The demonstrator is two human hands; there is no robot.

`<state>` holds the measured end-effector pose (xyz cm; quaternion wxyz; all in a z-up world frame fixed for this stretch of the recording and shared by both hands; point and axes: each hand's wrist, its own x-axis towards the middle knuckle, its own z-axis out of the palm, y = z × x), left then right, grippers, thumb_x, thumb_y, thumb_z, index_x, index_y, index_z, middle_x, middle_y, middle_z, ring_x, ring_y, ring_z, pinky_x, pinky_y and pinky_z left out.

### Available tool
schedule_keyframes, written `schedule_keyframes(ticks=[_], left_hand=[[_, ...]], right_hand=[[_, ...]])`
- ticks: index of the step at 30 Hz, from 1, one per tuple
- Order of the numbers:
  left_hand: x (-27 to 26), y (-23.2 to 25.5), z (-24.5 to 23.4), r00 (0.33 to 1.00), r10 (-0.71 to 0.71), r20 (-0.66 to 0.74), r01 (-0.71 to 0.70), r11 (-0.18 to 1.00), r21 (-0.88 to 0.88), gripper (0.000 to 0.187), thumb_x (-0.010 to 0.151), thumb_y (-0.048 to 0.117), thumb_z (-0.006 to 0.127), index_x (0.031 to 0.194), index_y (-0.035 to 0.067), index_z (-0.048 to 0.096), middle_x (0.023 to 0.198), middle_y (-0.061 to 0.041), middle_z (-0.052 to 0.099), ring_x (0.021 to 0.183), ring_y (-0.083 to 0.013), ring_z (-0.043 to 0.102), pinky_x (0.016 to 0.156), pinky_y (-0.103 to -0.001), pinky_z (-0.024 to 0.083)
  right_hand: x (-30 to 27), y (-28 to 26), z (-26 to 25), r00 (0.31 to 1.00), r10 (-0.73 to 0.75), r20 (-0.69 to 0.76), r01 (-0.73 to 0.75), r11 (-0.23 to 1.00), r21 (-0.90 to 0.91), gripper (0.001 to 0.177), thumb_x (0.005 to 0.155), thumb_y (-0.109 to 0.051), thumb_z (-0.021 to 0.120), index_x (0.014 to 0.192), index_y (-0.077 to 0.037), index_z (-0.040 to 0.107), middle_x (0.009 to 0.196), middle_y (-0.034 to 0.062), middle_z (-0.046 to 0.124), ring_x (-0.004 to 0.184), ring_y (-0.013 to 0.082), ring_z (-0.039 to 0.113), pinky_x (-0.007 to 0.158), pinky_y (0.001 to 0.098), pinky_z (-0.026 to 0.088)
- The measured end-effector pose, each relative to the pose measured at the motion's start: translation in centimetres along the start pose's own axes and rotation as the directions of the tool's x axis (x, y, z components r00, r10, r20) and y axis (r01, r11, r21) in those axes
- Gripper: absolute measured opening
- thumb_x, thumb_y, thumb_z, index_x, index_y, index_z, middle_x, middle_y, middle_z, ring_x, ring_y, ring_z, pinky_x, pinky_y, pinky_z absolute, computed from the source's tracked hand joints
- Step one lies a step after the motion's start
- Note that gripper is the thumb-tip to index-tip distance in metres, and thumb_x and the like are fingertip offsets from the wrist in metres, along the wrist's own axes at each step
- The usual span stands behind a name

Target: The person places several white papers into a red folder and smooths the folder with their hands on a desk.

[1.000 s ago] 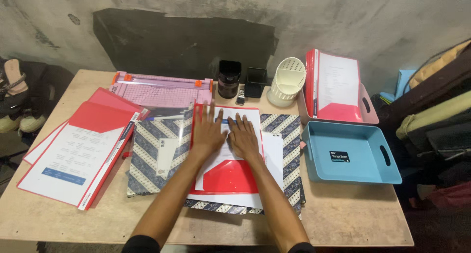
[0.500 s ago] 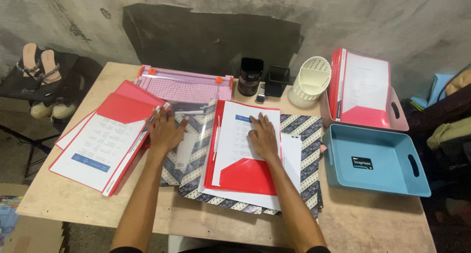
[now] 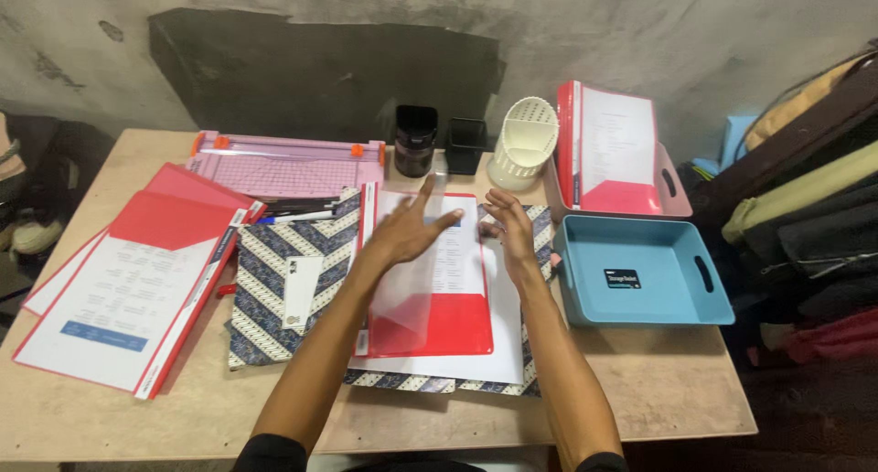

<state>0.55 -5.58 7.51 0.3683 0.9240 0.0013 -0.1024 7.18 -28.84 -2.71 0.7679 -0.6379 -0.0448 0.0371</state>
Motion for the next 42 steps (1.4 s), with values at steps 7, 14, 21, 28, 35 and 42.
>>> schedule_keyframes(ticks=[7,14,21,28,35,42], left_hand=[[0.7,-0.5,4.0,0.99,-0.129,0.053,0.13,0.991,-0.019,0.091,0.097,0.074,0.035,0.164,0.014,0.022,0.118,-0.033,0.069,0.124,-0.0455,0.061,0.109,-0.052,0.043],[-0.1,-5.5,3.5,0.925,0.122,-0.361,-0.123,0.992,0.02,0.039,0.089,0.027,0.072,0.115,-0.002,0.07,0.114,-0.027,0.071,0.109,-0.0416,0.067,0.095,-0.047,0.053],[-3.6,-8.1,0.1,0.889,-0.224,-0.4,0.27,0.961,0.061,0.037,0.09,0.029,0.075,0.094,-0.007,0.071,0.104,-0.032,0.072,0.095,-0.0432,0.071,0.085,-0.05,0.057],[-0.7,-9.2,1.3,0.901,-0.138,-0.412,0.039,0.97,-0.24,0.044,0.089,0.022,0.075,0.113,-0.006,0.052,0.102,-0.028,0.07,0.098,-0.0443,0.069,0.085,-0.05,0.053],[1.9,-6.7,-1.7,0.936,0.018,-0.351,-0.114,0.96,-0.255,0.036,0.089,0.017,0.074,0.115,0.004,0.053,0.106,-0.021,0.074,0.102,-0.0362,0.073,0.088,-0.044,0.055],[2.6,-1.0,-4.6,0.972,0.233,-0.018,-0.231,0.951,-0.206,0.033,0.086,0.023,0.076,0.113,0.01,0.063,0.109,-0.015,0.077,0.102,-0.0295,0.076,0.086,-0.043,0.057]], right_hand=[[-1.3,-1.0,-0.2,0.995,-0.099,0.015,0.097,0.911,-0.4,0.043,0.096,-0.016,0.057,0.138,-0.008,0.061,0.136,0.0137,0.065,0.128,0.025,0.06,0.108,0.0372,0.047],[-4.2,-0.6,3.7,0.911,-0.246,0.331,0.389,0.247,-0.888,0.053,0.08,-0.021,0.068,0.131,-0.008,0.065,0.141,0.022,0.053,0.135,0.0388,0.044,0.111,0.049,0.039],[-4.7,1.5,3.7,0.893,-0.268,0.362,0.408,0.144,-0.901,0.052,0.086,-0.021,0.062,0.136,-0.005,0.063,0.143,0.024,0.051,0.14,0.0386,0.042,0.116,0.0512,0.035],[-4.3,0.0,4.1,0.915,-0.195,0.353,0.383,0.145,-0.912,0.056,0.081,-0.024,0.07,0.133,-0.005,0.064,0.145,0.0231,0.048,0.141,0.038,0.037,0.119,0.0514,0.03],[-2.8,-6.4,3.6,0.91,-0.29,0.296,0.365,0.227,-0.903,0.058,0.082,-0.024,0.073,0.132,-0.002,0.054,0.149,0.0223,0.046,0.143,0.0381,0.04,0.122,0.0508,0.031],[0.0,-7.9,4.3,0.958,-0.264,0.109,0.277,0.772,-0.572,0.069,0.093,-0.016,0.066,0.154,-0.009,0.036,0.143,0.0216,0.055,0.134,0.0325,0.055,0.111,0.0432,0.045]])
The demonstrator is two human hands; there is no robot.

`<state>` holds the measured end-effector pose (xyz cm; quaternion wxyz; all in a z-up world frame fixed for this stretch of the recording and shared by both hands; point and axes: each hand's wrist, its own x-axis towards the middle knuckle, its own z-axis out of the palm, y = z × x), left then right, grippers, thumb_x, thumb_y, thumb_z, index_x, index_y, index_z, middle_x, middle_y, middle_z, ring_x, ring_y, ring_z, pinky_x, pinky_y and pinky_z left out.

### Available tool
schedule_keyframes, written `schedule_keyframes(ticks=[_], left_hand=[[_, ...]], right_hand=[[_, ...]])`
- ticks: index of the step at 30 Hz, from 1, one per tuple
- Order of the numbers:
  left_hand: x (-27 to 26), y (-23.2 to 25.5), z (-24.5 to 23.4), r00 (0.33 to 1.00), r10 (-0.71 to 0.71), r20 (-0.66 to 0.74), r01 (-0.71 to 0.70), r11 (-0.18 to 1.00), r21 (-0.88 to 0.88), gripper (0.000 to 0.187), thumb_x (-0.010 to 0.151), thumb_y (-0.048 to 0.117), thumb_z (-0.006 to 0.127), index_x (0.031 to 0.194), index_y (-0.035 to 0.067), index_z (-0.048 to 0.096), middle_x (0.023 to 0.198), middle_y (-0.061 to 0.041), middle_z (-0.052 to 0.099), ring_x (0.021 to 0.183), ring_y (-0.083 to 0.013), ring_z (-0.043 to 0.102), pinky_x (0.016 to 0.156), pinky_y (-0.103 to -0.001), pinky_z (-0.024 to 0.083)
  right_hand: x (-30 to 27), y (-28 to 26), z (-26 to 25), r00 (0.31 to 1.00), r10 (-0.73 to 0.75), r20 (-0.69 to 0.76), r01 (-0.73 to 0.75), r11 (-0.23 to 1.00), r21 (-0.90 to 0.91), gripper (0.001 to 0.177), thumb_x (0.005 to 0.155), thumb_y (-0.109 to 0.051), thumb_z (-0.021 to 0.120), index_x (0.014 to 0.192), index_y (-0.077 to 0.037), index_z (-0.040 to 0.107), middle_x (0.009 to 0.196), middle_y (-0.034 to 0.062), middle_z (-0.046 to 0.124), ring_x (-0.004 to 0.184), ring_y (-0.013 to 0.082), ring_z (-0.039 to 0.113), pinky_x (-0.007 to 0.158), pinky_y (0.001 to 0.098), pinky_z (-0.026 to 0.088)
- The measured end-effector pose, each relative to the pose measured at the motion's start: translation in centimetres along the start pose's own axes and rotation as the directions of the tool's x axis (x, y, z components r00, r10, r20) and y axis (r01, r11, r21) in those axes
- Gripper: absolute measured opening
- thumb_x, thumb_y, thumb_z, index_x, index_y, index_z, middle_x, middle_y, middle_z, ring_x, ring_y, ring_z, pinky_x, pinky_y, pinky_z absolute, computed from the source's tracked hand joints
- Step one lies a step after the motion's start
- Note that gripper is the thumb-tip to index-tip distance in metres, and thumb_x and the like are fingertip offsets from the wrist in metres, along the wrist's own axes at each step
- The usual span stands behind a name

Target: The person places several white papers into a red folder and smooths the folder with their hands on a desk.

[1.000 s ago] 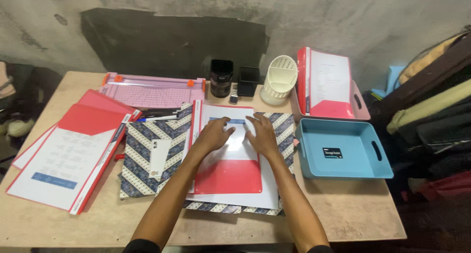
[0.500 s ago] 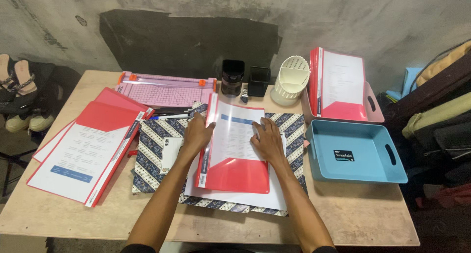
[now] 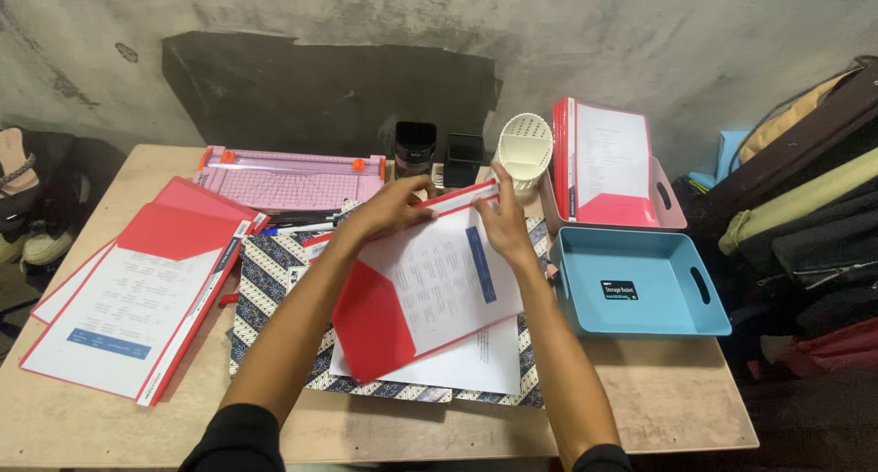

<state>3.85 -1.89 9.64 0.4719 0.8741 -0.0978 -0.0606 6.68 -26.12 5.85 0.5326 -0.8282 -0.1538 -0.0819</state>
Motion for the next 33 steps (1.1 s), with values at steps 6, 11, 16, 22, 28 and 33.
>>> schedule_keyframes(ticks=[6,11,16,22,28,33], left_hand=[[0.5,-3.6,4.1,0.966,0.145,-0.213,-0.012,0.85,0.526,0.048,0.083,0.025,0.079,0.126,0.01,0.064,0.121,-0.018,0.068,0.116,-0.0358,0.064,0.098,-0.048,0.051],[-2.0,-8.3,7.4,0.981,0.06,-0.185,0.072,0.772,0.632,0.06,0.092,0.036,0.064,0.145,0.012,0.049,0.154,-0.021,0.04,0.146,-0.0391,0.032,0.115,-0.059,0.027],[-4.6,-8.8,8.4,0.984,0.0,-0.178,0.117,0.757,0.642,0.06,0.103,0.042,0.041,0.156,0.015,0.035,0.166,-0.021,0.019,0.154,-0.0409,0.012,0.119,-0.065,0.006],[-4.4,-8.9,10.4,0.97,0.148,-0.19,0.02,0.737,0.676,0.057,0.104,0.03,0.038,0.157,0.008,0.036,0.165,-0.02,0.023,0.15,-0.0463,0.013,0.118,-0.065,0.006],[-3.3,-9.4,10.9,0.959,0.085,-0.272,0.112,0.766,0.633,0.055,0.104,0.031,0.036,0.156,0.013,0.038,0.166,-0.019,0.023,0.154,-0.0405,0.013,0.121,-0.062,0.005],[-1.9,-10.2,11.0,0.964,0.045,-0.261,0.131,0.774,0.619,0.056,0.104,0.032,0.035,0.157,0.014,0.036,0.167,-0.017,0.021,0.155,-0.0385,0.012,0.122,-0.06,0.004]], right_hand=[[-1.9,5.1,2.9,0.969,0.229,-0.09,-0.244,0.946,-0.212,0.059,0.093,-0.019,0.07,0.147,-0.01,0.049,0.151,0.0188,0.053,0.135,0.0355,0.053,0.11,0.0497,0.041],[-4.9,3.7,3.4,0.932,0.359,-0.056,-0.338,0.8,-0.495,0.053,0.098,-0.027,0.062,0.149,-0.015,0.052,0.143,0.0247,0.052,0.13,0.0389,0.055,0.115,0.0507,0.043],[-6.0,4.1,5.0,0.984,0.171,-0.057,-0.155,0.638,-0.755,0.047,0.098,-0.021,0.058,0.145,-0.014,0.053,0.156,0.0334,0.033,0.146,0.046,0.031,0.12,0.056,0.024],[-6.9,5.6,10.8,0.958,0.065,0.28,0.155,0.702,-0.695,0.057,0.099,-0.021,0.043,0.155,-0.009,0.038,0.165,0.0216,0.025,0.154,0.0398,0.015,0.125,0.0562,0.009],[-6.0,5.5,10.9,0.935,0.064,0.348,0.204,0.706,-0.678,0.06,0.103,-0.03,0.038,0.16,-0.014,0.031,0.169,0.0146,0.022,0.156,0.0406,0.012,0.125,0.0535,0.009],[-5.0,5.8,10.0,0.916,0.084,0.392,0.218,0.715,-0.664,0.066,0.098,-0.03,0.04,0.161,-0.016,0.029,0.17,0.0127,0.019,0.156,0.0366,0.01,0.126,0.0508,0.008]])
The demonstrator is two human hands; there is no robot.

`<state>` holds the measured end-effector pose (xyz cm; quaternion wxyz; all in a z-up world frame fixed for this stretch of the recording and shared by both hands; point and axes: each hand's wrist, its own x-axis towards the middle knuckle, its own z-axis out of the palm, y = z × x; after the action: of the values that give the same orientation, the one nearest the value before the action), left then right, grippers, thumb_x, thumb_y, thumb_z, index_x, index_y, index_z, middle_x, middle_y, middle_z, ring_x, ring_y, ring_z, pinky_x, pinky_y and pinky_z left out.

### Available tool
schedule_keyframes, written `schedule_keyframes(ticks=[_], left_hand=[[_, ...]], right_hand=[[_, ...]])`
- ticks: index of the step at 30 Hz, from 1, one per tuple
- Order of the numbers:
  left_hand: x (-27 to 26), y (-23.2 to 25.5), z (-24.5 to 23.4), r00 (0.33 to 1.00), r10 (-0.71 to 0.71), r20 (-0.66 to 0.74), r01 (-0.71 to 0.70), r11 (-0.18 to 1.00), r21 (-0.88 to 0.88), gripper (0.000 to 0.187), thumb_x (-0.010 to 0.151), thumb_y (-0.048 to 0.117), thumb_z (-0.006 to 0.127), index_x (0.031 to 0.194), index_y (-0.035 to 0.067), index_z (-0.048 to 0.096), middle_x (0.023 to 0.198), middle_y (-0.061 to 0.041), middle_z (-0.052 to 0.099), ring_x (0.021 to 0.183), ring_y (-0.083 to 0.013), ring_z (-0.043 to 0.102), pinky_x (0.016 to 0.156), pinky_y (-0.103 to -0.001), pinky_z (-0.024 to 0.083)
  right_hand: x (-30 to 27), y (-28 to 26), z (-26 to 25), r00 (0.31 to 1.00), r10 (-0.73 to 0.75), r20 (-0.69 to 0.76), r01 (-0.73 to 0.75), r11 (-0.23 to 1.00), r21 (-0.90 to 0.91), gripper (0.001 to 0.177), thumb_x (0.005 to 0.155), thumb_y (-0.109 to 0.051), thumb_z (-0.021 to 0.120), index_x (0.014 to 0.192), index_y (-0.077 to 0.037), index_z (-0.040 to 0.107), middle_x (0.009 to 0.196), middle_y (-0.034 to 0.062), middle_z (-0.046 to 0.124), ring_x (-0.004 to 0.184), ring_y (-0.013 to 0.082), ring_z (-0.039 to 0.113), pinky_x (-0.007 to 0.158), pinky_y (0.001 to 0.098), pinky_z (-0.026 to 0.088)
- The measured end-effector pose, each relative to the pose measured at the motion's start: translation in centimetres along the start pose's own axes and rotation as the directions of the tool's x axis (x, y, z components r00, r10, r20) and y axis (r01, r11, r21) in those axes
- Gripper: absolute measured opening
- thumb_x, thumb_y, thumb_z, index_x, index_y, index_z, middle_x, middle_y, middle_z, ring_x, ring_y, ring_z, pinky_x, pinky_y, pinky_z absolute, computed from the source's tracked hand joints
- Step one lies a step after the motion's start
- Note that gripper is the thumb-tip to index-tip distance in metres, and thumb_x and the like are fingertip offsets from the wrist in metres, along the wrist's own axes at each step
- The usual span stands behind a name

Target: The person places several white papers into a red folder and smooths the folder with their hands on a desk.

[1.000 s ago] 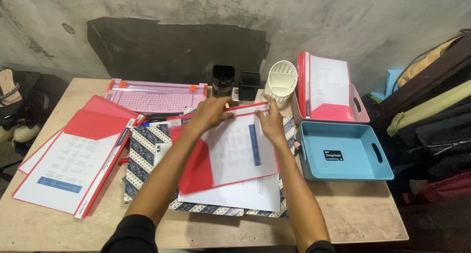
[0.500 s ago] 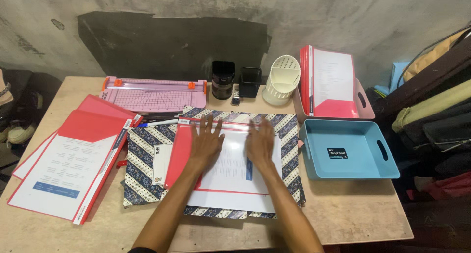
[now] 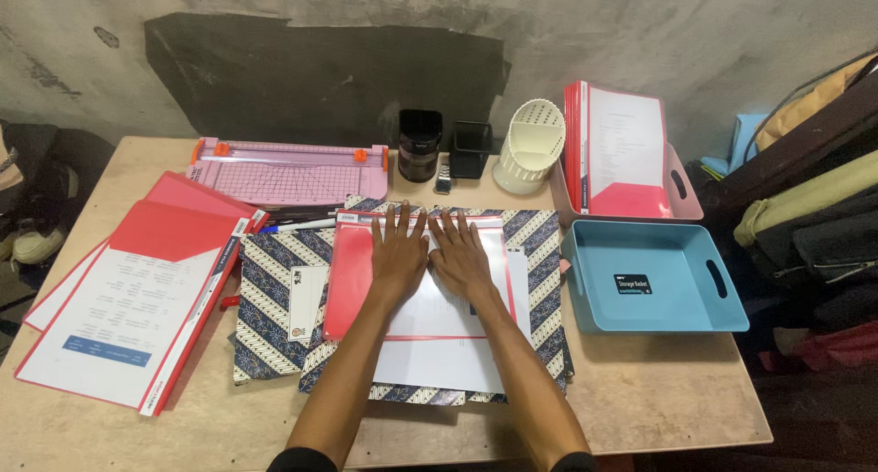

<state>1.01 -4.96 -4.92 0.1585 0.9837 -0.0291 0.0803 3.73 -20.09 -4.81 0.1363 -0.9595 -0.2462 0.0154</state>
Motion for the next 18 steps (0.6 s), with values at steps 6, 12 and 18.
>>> schedule_keyframes(ticks=[6,12,18], left_hand=[[0.6,-1.7,-0.8,0.991,-0.06,0.121,0.054,0.997,0.056,0.067,0.104,0.047,0.033,0.161,0.014,0.022,0.169,-0.011,0.012,0.154,-0.0336,0.007,0.123,-0.056,0.001],[-0.7,-4.9,-2.4,0.985,-0.133,0.109,0.123,0.988,0.096,0.071,0.102,0.049,0.035,0.161,0.012,0.021,0.17,-0.01,0.01,0.157,-0.0306,0.003,0.124,-0.055,0.0],[-1.6,-5.5,-1.8,0.995,-0.071,-0.07,0.07,0.997,-0.027,0.068,0.106,0.044,0.041,0.158,0.003,0.029,0.169,-0.018,0.017,0.158,-0.0332,0.01,0.127,-0.052,0.004]], right_hand=[[-0.3,1.6,-0.2,0.999,-0.018,0.03,0.02,0.998,-0.062,0.068,0.099,-0.035,0.036,0.162,-0.014,0.024,0.17,0.0112,0.014,0.157,0.0319,0.008,0.127,0.0469,0.006],[-2.2,3.9,-2.2,0.995,0.094,0.04,-0.089,0.989,-0.116,0.065,0.101,-0.037,0.03,0.163,-0.02,0.02,0.171,0.008,0.012,0.157,0.028,0.007,0.127,0.0463,0.003],[-2.7,3.5,-2.7,0.996,0.09,-0.025,-0.092,0.988,-0.126,0.067,0.098,-0.035,0.035,0.162,-0.021,0.024,0.17,0.0093,0.014,0.157,0.0293,0.008,0.126,0.0469,0.003]])
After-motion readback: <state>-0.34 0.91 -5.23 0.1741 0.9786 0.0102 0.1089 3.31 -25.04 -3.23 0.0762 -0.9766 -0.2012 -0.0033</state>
